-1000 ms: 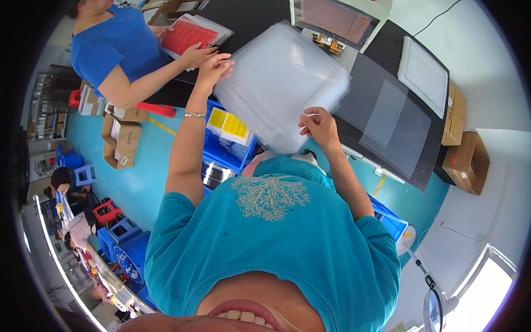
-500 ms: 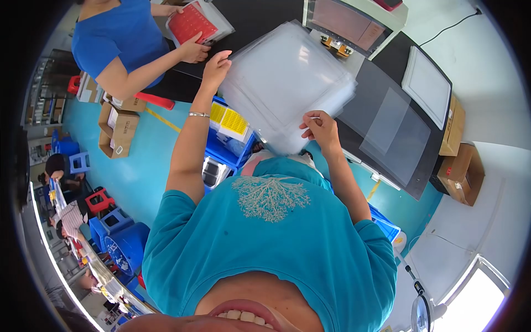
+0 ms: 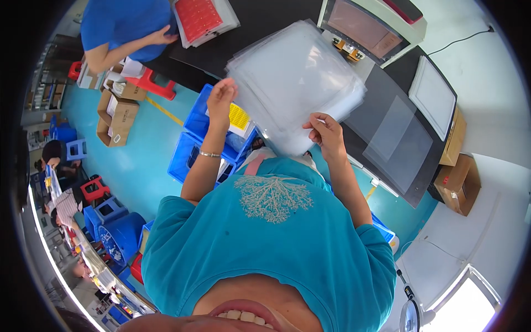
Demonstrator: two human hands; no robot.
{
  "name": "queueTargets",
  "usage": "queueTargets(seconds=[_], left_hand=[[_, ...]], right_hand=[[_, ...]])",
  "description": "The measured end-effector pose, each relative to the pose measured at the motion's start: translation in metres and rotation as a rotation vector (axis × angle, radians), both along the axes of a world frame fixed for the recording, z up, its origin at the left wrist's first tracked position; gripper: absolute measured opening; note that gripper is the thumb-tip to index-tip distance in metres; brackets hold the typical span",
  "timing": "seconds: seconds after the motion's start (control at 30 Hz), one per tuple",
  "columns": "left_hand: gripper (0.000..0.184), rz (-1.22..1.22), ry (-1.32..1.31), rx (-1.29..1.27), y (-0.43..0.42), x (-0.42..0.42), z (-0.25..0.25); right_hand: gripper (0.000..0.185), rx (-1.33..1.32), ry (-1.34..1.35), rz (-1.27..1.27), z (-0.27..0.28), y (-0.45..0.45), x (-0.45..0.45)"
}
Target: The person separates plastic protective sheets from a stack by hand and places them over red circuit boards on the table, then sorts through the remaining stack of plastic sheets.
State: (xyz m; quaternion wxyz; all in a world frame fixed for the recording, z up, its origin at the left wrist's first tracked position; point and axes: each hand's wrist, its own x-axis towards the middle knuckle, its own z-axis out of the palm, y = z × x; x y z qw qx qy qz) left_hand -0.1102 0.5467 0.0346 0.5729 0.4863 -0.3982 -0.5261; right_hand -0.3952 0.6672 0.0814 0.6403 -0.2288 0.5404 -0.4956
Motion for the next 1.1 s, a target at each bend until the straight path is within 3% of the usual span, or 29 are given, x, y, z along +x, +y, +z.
queueTargets(seconds=[0.13, 0.47, 0.77, 0.87, 0.97, 1.07, 1.1], left_hand=[[0.029, -0.145, 0.097, 0.122, 0.020, -0.009, 0.011], [0.045, -0.241, 0.182, 0.211, 0.030, -0.036, 0.048], [0.051, -0.247, 0.133, 0.266, 0.024, -0.048, 0.042], [0.050, -0.234, 0.158, 0.290, 0.031, -0.048, 0.043], [0.048, -0.212, 0.198, 0.296, 0.040, -0.047, 0.050], [0.048, -0.209, 0.235, 0.275, 0.044, -0.046, 0.062], [0.048, -0.212, 0.240, 0.267, 0.045, -0.047, 0.066]], right_hand=[[0.022, -0.005, -0.106, -0.001, -0.003, -0.003, 0.000], [0.022, -0.032, -0.150, 0.020, -0.011, -0.004, -0.002], [0.023, -0.020, 0.008, 0.076, -0.007, 0.004, 0.003], [0.025, 0.003, 0.197, 0.132, 0.007, 0.010, 0.004], [0.028, -0.121, 0.677, 0.047, 0.003, 0.022, 0.000], [0.039, -0.487, 1.369, -0.046, 0.026, 0.025, -0.002], [0.050, -0.657, 1.587, -0.022, 0.032, 0.021, -0.004]])
